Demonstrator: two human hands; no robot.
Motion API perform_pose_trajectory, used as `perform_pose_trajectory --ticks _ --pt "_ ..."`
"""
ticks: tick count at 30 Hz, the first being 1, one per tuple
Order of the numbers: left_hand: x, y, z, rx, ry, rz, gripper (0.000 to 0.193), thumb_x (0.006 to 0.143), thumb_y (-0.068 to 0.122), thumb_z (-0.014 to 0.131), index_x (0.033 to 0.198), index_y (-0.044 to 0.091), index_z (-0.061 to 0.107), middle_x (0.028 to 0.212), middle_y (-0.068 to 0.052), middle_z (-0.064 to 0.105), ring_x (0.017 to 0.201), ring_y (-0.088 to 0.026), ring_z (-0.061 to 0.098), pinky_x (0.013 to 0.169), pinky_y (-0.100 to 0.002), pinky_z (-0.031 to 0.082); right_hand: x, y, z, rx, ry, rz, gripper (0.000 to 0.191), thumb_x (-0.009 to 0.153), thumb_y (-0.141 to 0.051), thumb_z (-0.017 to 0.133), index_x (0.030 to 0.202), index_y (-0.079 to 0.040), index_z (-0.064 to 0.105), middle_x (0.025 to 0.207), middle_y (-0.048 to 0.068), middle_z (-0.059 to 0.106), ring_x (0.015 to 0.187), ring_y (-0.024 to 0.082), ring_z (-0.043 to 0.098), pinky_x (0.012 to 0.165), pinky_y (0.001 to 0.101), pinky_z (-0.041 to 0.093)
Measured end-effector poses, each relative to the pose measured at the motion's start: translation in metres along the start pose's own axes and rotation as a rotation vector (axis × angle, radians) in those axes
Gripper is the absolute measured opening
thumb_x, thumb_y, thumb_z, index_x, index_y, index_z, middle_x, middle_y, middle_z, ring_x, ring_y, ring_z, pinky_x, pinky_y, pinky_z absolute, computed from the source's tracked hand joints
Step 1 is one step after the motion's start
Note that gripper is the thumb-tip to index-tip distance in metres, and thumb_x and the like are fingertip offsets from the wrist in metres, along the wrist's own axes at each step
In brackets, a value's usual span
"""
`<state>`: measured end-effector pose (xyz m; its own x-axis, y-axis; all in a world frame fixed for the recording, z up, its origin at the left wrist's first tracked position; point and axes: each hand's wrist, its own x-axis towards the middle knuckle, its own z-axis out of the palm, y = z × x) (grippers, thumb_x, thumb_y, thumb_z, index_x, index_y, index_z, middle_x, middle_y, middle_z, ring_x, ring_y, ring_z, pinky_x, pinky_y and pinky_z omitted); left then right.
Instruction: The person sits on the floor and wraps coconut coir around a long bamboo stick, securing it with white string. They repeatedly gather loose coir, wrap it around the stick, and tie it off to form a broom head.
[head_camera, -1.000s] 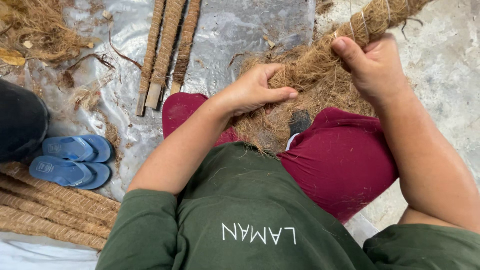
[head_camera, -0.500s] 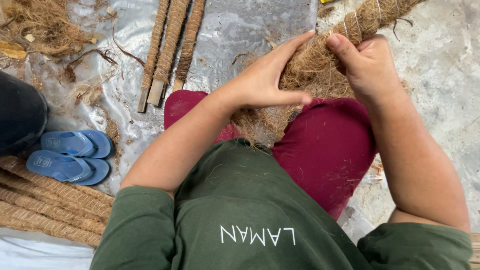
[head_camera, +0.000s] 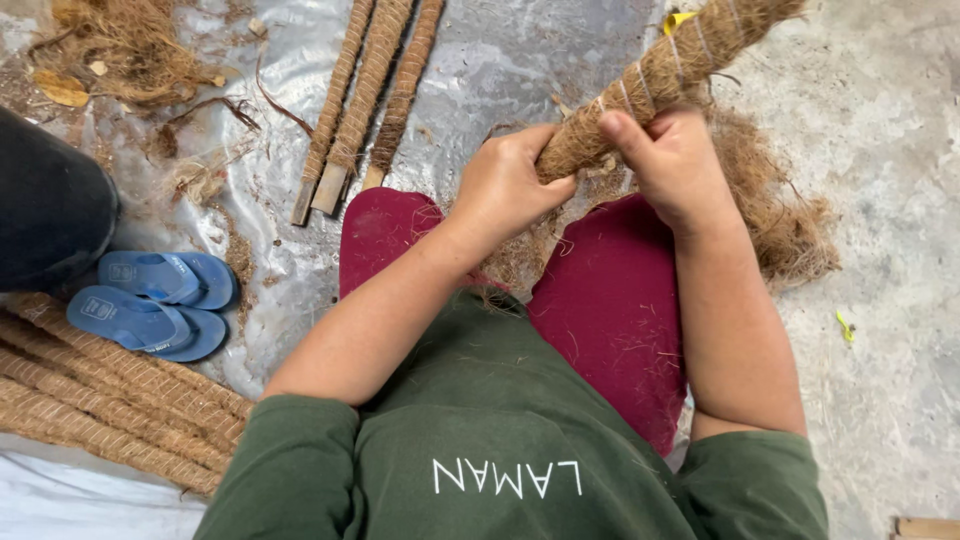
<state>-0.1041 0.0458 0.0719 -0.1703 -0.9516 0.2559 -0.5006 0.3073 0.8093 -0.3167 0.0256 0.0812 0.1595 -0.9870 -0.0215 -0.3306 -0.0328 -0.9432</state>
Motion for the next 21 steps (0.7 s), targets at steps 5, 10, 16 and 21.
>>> perform_pose_trajectory --ticks 5,10,16,21 --pt "-0.009 -0.010 -0.012 -0.007 -0.021 -0.201 0.037 0.078 0.023 0.078 0.113 0.012 0.073 0.084 -0.009 0.077 0.074 -0.022 0.076 0.068 -0.038 0.059 -0.002 0.004 0.019 0.077 -0.114 -0.168 0.030 0.086 -0.032 0.080 0.098 -0.013 0.060 0.078 -0.007 0.050 0.070 0.004 0.044 0.061 0.0235 0.040" --pt "-0.016 -0.021 -0.013 0.029 0.115 0.040 0.042 0.078 0.020 0.081 0.115 0.004 0.067 0.106 -0.014 0.074 0.092 -0.027 0.073 0.077 -0.039 0.057 0.008 0.014 0.035 0.113 -0.129 -0.156 0.030 0.098 -0.022 0.079 0.081 -0.007 0.060 0.075 -0.007 0.053 0.069 0.002 0.045 0.059 0.0232 0.037" --pt "-0.012 -0.030 -0.019 -0.063 -0.082 -0.139 0.064 0.073 0.036 0.087 0.124 0.006 0.062 0.111 -0.012 0.075 0.100 -0.023 0.074 0.085 -0.037 0.058 0.017 0.021 0.036 0.099 -0.135 -0.084 0.016 0.093 -0.017 0.079 0.085 -0.006 0.069 0.071 -0.008 0.057 0.062 0.001 0.042 0.052 0.0215 0.032" --pt "-0.013 -0.036 -0.030 -0.207 -0.126 0.185 0.086 0.072 0.046 0.092 0.135 0.001 0.053 0.118 -0.016 0.070 0.106 -0.027 0.071 0.089 -0.038 0.056 0.021 0.021 0.038 0.050 -0.080 -0.102 0.017 0.089 -0.016 0.080 0.082 -0.005 0.069 0.070 -0.008 0.059 0.061 0.000 0.048 0.050 0.0215 0.037"
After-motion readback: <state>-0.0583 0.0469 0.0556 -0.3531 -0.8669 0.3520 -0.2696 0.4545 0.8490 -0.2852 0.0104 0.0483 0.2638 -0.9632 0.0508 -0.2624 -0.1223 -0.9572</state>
